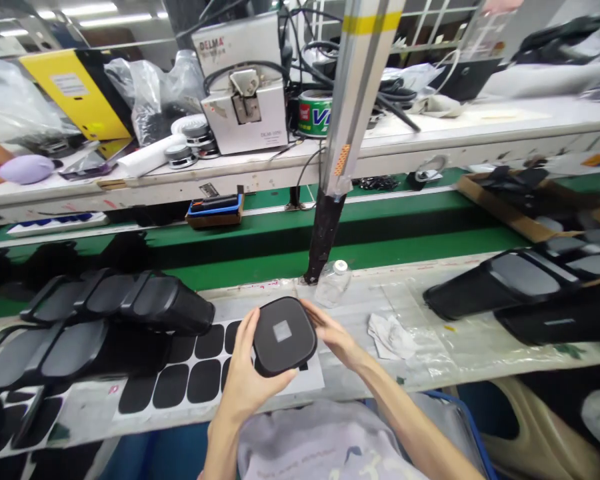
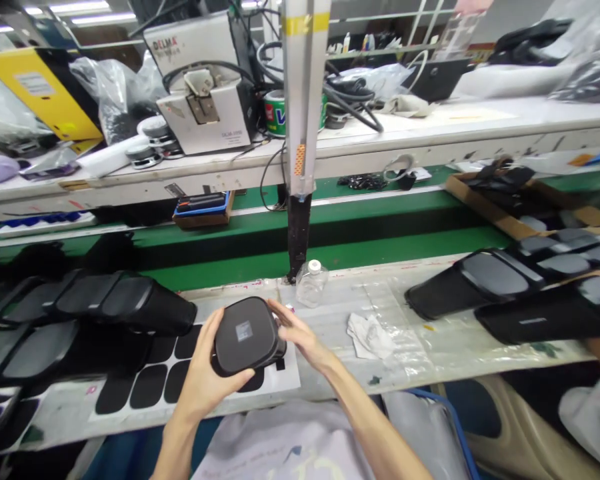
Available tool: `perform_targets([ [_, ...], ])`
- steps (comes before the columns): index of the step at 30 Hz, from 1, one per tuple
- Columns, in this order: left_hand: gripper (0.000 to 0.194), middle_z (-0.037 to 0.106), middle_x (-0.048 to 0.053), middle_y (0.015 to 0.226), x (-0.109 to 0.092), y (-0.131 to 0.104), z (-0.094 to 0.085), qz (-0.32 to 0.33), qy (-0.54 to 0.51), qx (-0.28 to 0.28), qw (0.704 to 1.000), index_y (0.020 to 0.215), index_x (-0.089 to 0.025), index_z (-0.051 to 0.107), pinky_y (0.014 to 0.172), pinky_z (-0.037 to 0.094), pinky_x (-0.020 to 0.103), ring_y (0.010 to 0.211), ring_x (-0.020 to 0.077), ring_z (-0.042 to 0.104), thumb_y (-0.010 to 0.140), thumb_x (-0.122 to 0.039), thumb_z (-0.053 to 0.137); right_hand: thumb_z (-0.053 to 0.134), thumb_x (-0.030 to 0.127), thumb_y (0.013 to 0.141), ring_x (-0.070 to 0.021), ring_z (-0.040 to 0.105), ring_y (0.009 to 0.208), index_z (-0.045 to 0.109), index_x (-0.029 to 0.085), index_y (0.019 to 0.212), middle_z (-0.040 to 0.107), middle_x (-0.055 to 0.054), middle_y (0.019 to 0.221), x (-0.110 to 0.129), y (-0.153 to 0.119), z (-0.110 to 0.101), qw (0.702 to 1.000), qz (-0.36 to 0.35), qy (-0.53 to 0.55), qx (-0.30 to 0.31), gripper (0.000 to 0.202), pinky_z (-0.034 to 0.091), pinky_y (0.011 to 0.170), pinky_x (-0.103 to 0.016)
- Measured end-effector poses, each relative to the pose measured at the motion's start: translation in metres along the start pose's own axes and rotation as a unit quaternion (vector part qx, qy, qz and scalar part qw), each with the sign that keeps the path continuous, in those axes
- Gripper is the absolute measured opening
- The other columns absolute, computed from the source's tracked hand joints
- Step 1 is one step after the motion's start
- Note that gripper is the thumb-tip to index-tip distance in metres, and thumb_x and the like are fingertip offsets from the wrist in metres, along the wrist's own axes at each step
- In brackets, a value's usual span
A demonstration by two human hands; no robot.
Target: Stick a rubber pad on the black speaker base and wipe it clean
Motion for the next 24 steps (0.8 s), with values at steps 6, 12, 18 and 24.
perform_targets([
  [6,0.092,0.037,0.006,0.151,0.007,-0.001,-0.008,0.015,-0.022,-0.032,0.999,0.146,-0.033,0.036,0.112,0.037,0.056,0.14,0.0342,0.036,0.066,-0.032,0.08,0.086,0.039,0.052,-0.0373,0.027,0.143,0.024,0.012,0.152,0.029,-0.023,0.153,-0.02,0.012,-0.004,0.986,0.011,-0.159,0.057,0.121,0.022,0.117,-0.052],
  [12,0.082,0.026,0.004,0.158,0.02,-0.01,-0.025,-0.05,-0.094,0.002,0.994,0.148,-0.033,0.032,0.117,0.029,0.052,0.146,0.0333,0.024,0.078,-0.046,0.072,0.075,0.041,0.068,-0.0293,0.047,0.128,0.026,0.021,0.149,0.048,-0.011,0.14,0.016,0.007,0.011,0.964,-0.1,-0.244,0.01,0.097,0.035,0.111,-0.042],
  [18,0.088,0.025,0.011,0.158,0.068,-0.028,-0.001,-0.307,-0.138,0.027,0.941,0.154,-0.028,0.005,0.115,0.032,0.048,0.145,0.0301,0.026,0.087,-0.065,0.049,0.068,0.019,0.062,-0.0359,0.032,0.136,0.026,0.021,0.152,0.037,-0.016,0.148,-0.012,0.004,0.014,0.898,-0.093,-0.43,-0.001,0.1,0.022,0.114,-0.056],
  [24,0.088,0.04,0.015,0.148,0.094,-0.043,0.035,-0.425,-0.223,0.009,0.877,0.152,-0.03,0.008,0.094,0.052,0.038,0.13,0.0278,0.05,0.086,-0.062,0.056,0.047,0.043,0.091,-0.0261,0.048,0.124,0.052,0.023,0.135,0.054,-0.012,0.132,-0.071,-0.056,-0.043,0.907,0.018,-0.364,-0.211,0.048,0.039,0.107,-0.044],
])
Point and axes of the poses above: each hand's wrist, its own y-axis towards the middle knuckle, its own z-axis out of the palm, x = y × z, the point moved 5 cm from there along y, towards the middle knuckle
